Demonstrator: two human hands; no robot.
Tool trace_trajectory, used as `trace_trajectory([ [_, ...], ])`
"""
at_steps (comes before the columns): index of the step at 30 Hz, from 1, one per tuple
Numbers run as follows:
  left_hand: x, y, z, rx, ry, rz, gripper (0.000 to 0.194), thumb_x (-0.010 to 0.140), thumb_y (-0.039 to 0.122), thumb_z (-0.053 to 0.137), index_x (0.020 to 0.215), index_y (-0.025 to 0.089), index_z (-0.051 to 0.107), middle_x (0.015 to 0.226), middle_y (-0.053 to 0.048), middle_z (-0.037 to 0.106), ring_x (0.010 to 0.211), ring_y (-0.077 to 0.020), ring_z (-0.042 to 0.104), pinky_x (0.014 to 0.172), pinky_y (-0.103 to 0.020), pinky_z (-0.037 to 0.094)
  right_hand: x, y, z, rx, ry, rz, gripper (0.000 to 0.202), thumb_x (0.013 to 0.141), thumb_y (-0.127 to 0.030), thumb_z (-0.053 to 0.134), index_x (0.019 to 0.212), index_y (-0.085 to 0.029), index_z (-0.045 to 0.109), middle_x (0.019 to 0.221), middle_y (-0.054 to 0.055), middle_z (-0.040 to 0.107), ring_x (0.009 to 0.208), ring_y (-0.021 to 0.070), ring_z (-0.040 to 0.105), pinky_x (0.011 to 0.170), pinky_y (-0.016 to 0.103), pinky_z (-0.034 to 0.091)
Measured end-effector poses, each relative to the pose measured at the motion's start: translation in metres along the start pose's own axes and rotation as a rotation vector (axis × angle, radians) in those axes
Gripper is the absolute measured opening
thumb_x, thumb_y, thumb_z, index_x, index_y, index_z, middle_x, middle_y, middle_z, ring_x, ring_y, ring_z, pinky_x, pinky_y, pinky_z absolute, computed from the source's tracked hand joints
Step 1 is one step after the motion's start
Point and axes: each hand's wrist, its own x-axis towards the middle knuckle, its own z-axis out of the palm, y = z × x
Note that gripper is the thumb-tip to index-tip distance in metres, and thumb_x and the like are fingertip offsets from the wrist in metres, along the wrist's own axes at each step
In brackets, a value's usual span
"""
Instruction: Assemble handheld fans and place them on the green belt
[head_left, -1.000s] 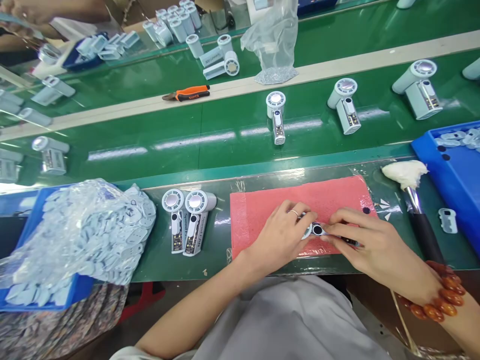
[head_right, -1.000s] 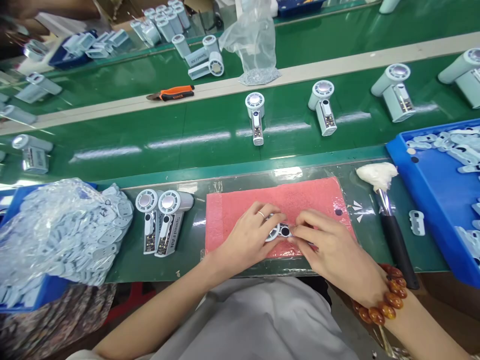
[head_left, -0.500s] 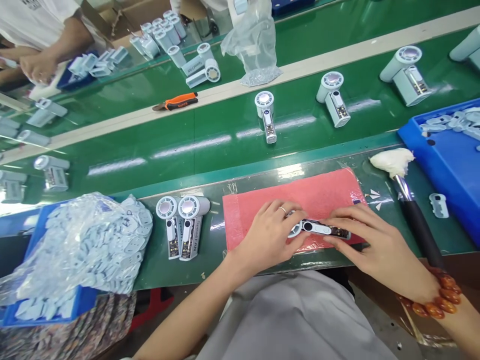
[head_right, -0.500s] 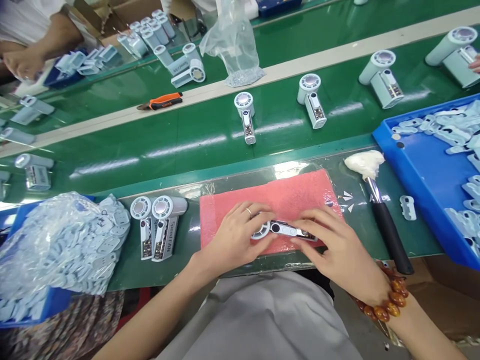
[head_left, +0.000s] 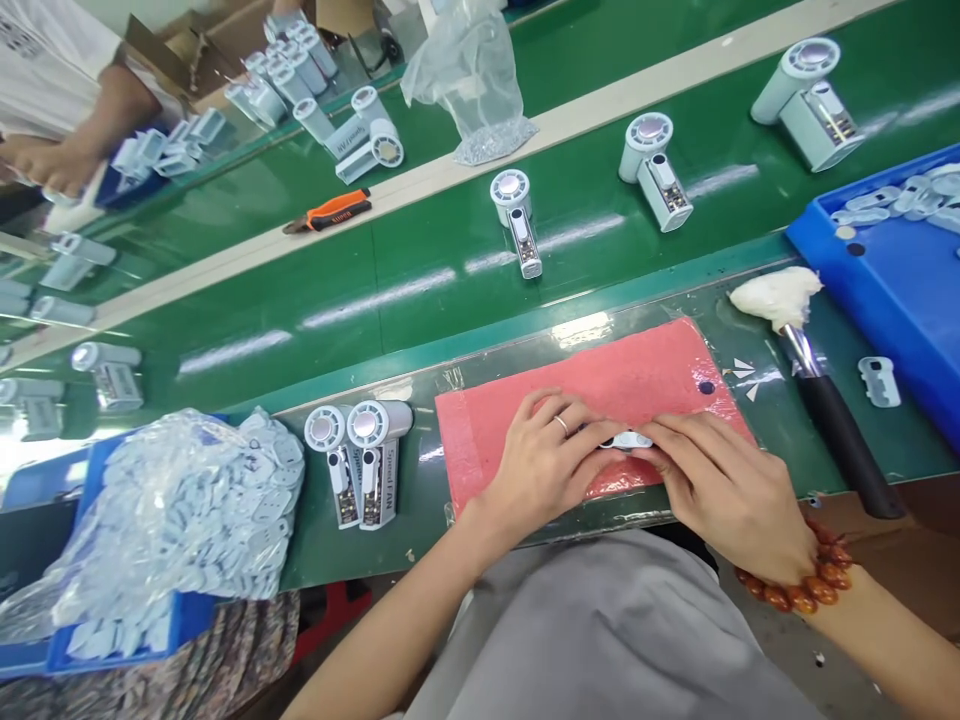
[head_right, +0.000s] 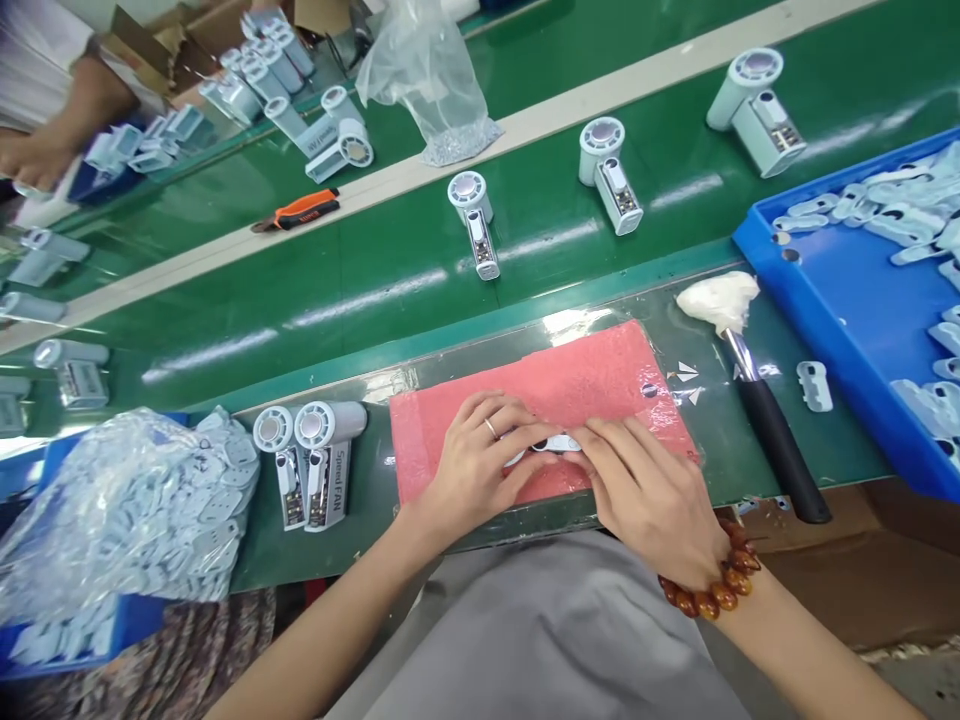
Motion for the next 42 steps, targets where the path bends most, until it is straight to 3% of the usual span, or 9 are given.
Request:
trace_trajectory([
  [3,0.000,0.001,-0.002,-0.074,0.022,-0.065,0.014,0.107,0.028,0.059,0.112,0.022,0.071,0.103,-0.003,0.080,0.100,-0.0201,0.070,0.102,-0.040,0.051,0.003,-0.003,0.000,0.134,-0.022,0.087,0.030,0.099,-0.005,0.061,0.127,-0.018,0.062,0.098,0.006,0.074,0.085,0.0198,0.069,0.075,0.032,0.051],
  [5,0.001,0.001,-0.005,-0.120,0.020,-0.075,0.017,0.104,0.019,0.057,0.115,0.022,0.070,0.104,-0.002,0.081,0.102,-0.0192,0.070,0.110,-0.042,0.048,0.008,-0.005,-0.003,0.219,-0.031,0.096,0.028,0.100,-0.007,0.062,0.125,-0.019,0.062,0.098,0.006,0.073,0.090,0.0218,0.067,0.079,0.034,0.051],
  [9,0.002,0.010,-0.017,-0.136,0.022,-0.102,0.024,0.107,0.027,0.062,0.130,0.027,0.068,0.108,0.000,0.082,0.105,-0.0201,0.069,0.121,-0.049,0.037,0.022,-0.013,-0.015,0.333,0.003,0.172,0.015,0.102,-0.010,0.059,0.110,-0.022,0.064,0.089,0.004,0.069,0.085,0.0216,0.061,0.080,0.036,0.051],
  [14,0.009,0.038,-0.037,-0.378,0.138,-0.233,0.015,0.105,0.023,0.067,0.116,0.021,0.075,0.095,-0.002,0.079,0.087,-0.0159,0.067,0.091,-0.035,0.052,0.027,-0.033,-0.033,0.603,-0.067,0.579,0.018,0.110,-0.025,0.054,0.103,-0.025,0.070,0.084,-0.002,0.069,0.070,0.0121,0.062,0.063,0.025,0.050],
  [19,0.017,0.056,-0.049,-0.638,0.136,-0.483,0.013,0.102,0.021,0.069,0.110,0.020,0.079,0.092,-0.002,0.079,0.079,-0.0124,0.065,0.075,-0.026,0.055,0.022,-0.043,-0.040,0.973,-0.055,0.801,0.027,0.112,-0.032,0.049,0.116,-0.029,0.076,0.086,0.000,0.071,0.078,0.0134,0.068,0.069,0.020,0.058],
  [24,0.015,0.059,-0.049,-0.683,0.136,-0.448,0.014,0.101,0.022,0.073,0.113,0.021,0.081,0.094,-0.002,0.079,0.084,-0.0126,0.068,0.079,-0.026,0.056,0.022,-0.045,-0.042,1.030,-0.040,0.848,0.022,0.109,-0.033,0.056,0.115,-0.031,0.077,0.078,-0.002,0.067,0.072,0.0116,0.065,0.063,0.016,0.057],
  [32,0.015,0.063,-0.047,-0.640,0.136,-0.388,0.017,0.102,0.016,0.072,0.116,0.020,0.080,0.091,0.000,0.078,0.081,-0.0096,0.066,0.080,-0.024,0.055,0.041,-0.042,-0.035,1.342,0.029,1.044,0.021,0.094,-0.024,0.061,0.078,-0.022,0.074,0.062,0.001,0.062,0.051,0.0136,0.058,0.049,0.025,0.056],
  [36,0.016,0.061,-0.049,-0.610,0.162,-0.393,0.018,0.103,0.017,0.070,0.118,0.021,0.079,0.092,-0.001,0.075,0.083,-0.0107,0.067,0.079,-0.025,0.056,0.048,-0.046,-0.030,1.376,0.091,1.109,0.015,0.088,-0.022,0.063,0.077,-0.022,0.073,0.062,0.001,0.064,0.049,0.0132,0.055,0.046,0.025,0.054],
  [42,0.018,0.060,-0.051,-0.686,0.144,-0.473,0.014,0.104,0.023,0.070,0.114,0.020,0.080,0.092,-0.003,0.078,0.086,-0.0143,0.069,0.079,-0.028,0.056,0.049,-0.051,-0.024,1.424,0.154,1.163,0.007,0.091,-0.027,0.066,0.085,-0.023,0.065,0.059,-0.001,0.062,0.048,0.0138,0.054,0.045,0.026,0.052],
])
